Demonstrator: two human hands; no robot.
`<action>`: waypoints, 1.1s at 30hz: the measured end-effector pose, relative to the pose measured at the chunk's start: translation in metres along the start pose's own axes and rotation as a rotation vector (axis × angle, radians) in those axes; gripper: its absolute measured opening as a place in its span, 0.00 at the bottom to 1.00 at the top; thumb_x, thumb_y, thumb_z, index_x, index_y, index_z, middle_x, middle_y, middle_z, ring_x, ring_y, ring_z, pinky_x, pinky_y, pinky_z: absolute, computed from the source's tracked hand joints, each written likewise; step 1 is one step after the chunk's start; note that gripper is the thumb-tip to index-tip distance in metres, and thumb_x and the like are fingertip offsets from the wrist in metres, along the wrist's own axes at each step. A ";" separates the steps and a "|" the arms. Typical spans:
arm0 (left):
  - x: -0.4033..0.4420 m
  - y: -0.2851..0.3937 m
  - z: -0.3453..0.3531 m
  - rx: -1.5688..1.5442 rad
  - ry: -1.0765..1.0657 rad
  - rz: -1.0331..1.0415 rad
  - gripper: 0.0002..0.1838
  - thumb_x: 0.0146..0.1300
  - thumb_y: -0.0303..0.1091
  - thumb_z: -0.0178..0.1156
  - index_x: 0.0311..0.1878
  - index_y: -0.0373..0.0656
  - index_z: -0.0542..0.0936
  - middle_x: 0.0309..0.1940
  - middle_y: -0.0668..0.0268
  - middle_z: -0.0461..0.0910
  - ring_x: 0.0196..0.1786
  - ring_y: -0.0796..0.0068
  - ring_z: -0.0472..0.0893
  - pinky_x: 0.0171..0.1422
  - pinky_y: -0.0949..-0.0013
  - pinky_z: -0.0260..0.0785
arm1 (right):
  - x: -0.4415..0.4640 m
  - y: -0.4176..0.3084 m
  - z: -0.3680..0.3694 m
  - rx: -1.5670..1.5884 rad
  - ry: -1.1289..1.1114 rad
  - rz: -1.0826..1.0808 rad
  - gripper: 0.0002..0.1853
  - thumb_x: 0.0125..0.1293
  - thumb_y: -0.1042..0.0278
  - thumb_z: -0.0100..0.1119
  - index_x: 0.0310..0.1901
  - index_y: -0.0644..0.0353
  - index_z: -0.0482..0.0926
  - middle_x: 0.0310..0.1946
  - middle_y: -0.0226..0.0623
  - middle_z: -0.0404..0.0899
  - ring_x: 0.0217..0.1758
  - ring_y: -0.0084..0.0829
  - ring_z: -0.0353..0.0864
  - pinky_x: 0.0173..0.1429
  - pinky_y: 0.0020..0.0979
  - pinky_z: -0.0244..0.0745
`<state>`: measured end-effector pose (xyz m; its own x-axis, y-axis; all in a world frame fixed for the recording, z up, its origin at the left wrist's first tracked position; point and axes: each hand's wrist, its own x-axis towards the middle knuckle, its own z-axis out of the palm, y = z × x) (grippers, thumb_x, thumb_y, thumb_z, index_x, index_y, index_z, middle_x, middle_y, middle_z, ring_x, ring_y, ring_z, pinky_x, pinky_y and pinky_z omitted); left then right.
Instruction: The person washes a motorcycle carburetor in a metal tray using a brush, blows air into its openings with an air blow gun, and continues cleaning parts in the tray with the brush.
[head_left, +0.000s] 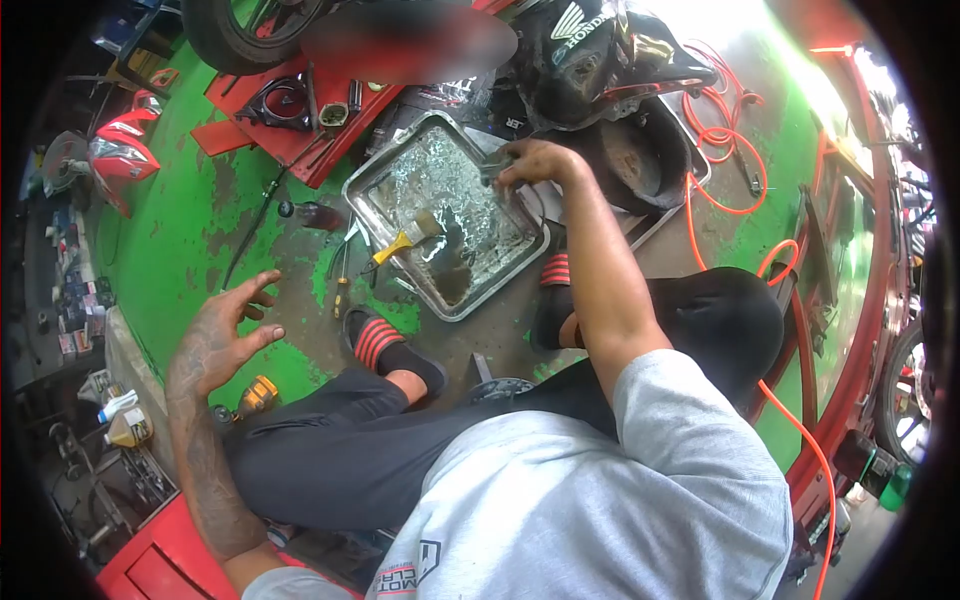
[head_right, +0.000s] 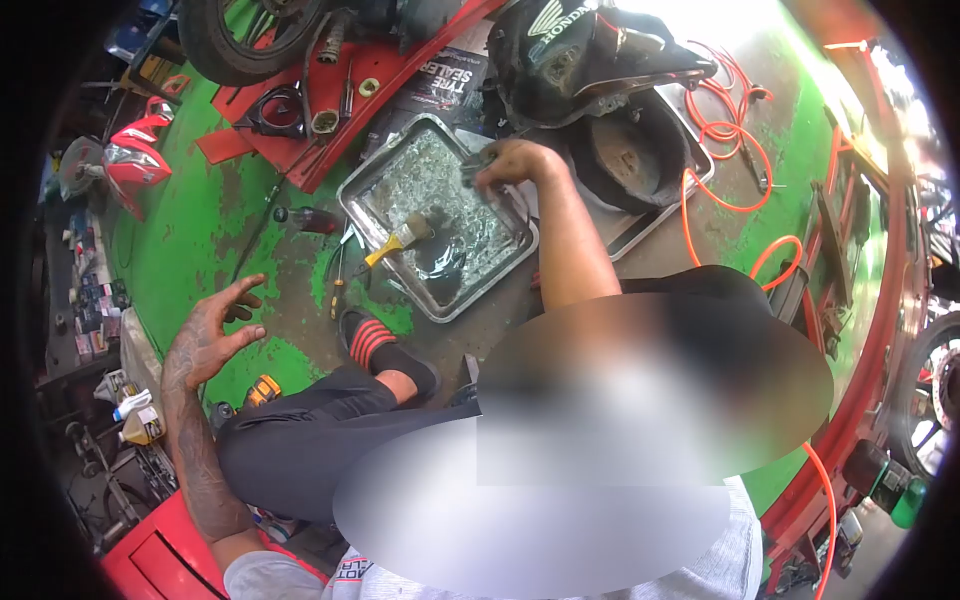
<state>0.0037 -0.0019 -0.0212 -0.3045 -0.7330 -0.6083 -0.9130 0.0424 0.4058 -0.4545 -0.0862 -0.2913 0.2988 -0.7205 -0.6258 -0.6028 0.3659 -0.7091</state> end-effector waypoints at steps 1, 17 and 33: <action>0.000 0.001 0.000 0.005 -0.003 0.000 0.41 0.61 0.32 0.73 0.78 0.52 0.71 0.57 0.56 0.84 0.58 0.61 0.84 0.68 0.53 0.74 | -0.006 -0.003 0.001 -0.143 0.026 0.035 0.43 0.53 0.54 0.79 0.71 0.57 0.76 0.51 0.44 0.88 0.52 0.30 0.87 0.57 0.37 0.83; -0.004 -0.022 0.004 -0.025 0.037 0.017 0.39 0.61 0.33 0.74 0.77 0.48 0.72 0.55 0.55 0.85 0.56 0.59 0.85 0.63 0.55 0.78 | 0.025 0.047 0.056 -0.464 0.631 0.159 0.42 0.49 0.52 0.81 0.67 0.57 0.78 0.63 0.50 0.82 0.67 0.47 0.82 0.73 0.42 0.75; 0.000 -0.005 0.007 -0.023 0.016 -0.028 0.41 0.56 0.27 0.76 0.75 0.46 0.74 0.52 0.55 0.87 0.51 0.63 0.85 0.60 0.58 0.76 | 0.032 0.056 0.070 -0.181 0.705 0.275 0.37 0.58 0.47 0.73 0.66 0.59 0.78 0.65 0.56 0.79 0.64 0.53 0.82 0.68 0.46 0.79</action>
<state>0.0066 0.0021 -0.0280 -0.2747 -0.7442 -0.6089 -0.9144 0.0063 0.4048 -0.4271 -0.0478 -0.3732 -0.3835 -0.8445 -0.3737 -0.7164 0.5274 -0.4568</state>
